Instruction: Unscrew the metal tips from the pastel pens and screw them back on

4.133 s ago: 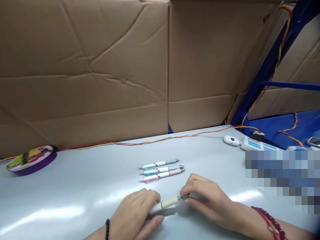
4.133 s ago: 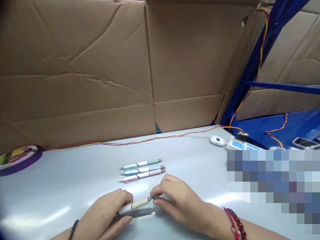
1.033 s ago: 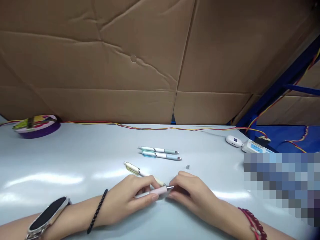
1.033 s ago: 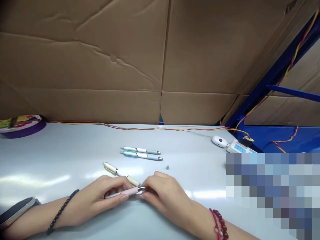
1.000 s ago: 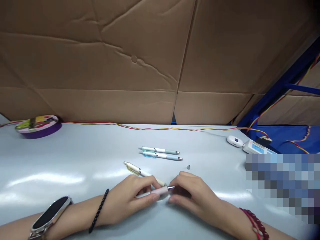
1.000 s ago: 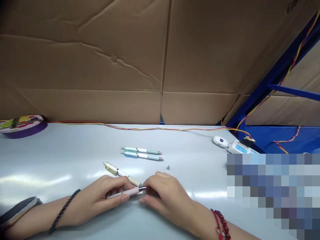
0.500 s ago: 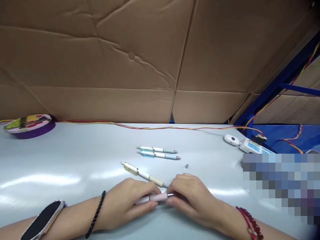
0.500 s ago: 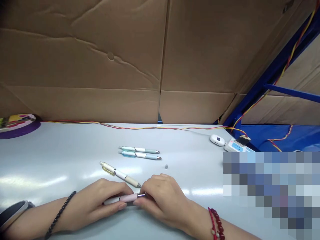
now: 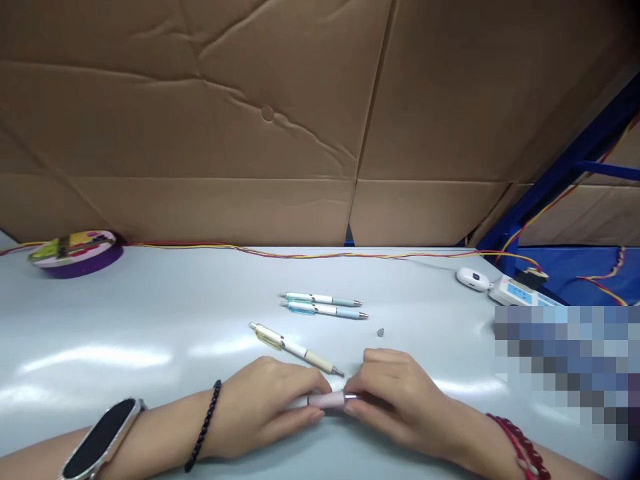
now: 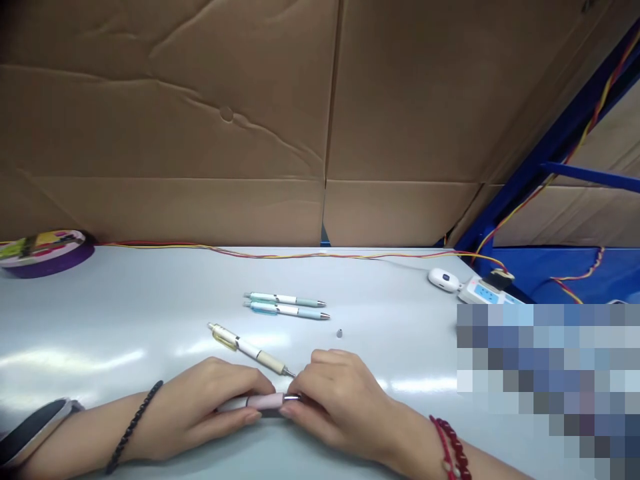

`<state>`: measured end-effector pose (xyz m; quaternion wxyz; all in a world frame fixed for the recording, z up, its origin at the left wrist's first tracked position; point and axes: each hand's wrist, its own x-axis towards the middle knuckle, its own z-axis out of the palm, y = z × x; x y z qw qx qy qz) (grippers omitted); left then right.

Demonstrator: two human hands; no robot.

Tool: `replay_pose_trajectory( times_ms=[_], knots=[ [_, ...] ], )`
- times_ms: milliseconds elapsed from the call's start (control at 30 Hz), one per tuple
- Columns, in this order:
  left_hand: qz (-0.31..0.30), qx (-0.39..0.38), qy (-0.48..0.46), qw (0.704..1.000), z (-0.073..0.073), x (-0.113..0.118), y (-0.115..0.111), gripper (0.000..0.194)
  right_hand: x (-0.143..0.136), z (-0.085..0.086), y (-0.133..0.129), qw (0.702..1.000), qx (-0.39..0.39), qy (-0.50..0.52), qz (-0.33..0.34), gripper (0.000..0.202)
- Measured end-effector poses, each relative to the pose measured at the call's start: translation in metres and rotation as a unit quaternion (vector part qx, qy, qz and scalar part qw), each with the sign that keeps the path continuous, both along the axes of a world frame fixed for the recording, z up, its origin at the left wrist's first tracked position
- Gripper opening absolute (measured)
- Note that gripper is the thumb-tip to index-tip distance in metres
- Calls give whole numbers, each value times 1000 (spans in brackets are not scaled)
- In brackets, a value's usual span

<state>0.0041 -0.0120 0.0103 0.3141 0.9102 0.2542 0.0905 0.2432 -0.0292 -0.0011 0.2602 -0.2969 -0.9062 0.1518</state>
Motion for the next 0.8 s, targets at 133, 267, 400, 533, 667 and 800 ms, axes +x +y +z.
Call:
replay_pose_trajectory(
  times_ms=[133,267,400,533,667,800],
  knots=[
    [-10,15,14,1000,4,0,-1,16,3,2,-2,998,55,32,18,12],
    [-29,55,11,998,4,1,0,24,4,0,-5,994,97,45,23,7],
    [-56,143,8,988,-2,1,-2,41,3,-1,-9,996,87,18,8,15],
    [-58,195,32,979,-5,1,-5,44,0,-1,-8,999,-2,-33,-11,46],
    [-35,139,44,989,-3,1,-4,37,0,-1,-4,999,-15,-49,-5,44],
    [-4,86,41,995,1,2,-3,29,4,-2,-4,1000,0,-6,-22,25]
  ],
)
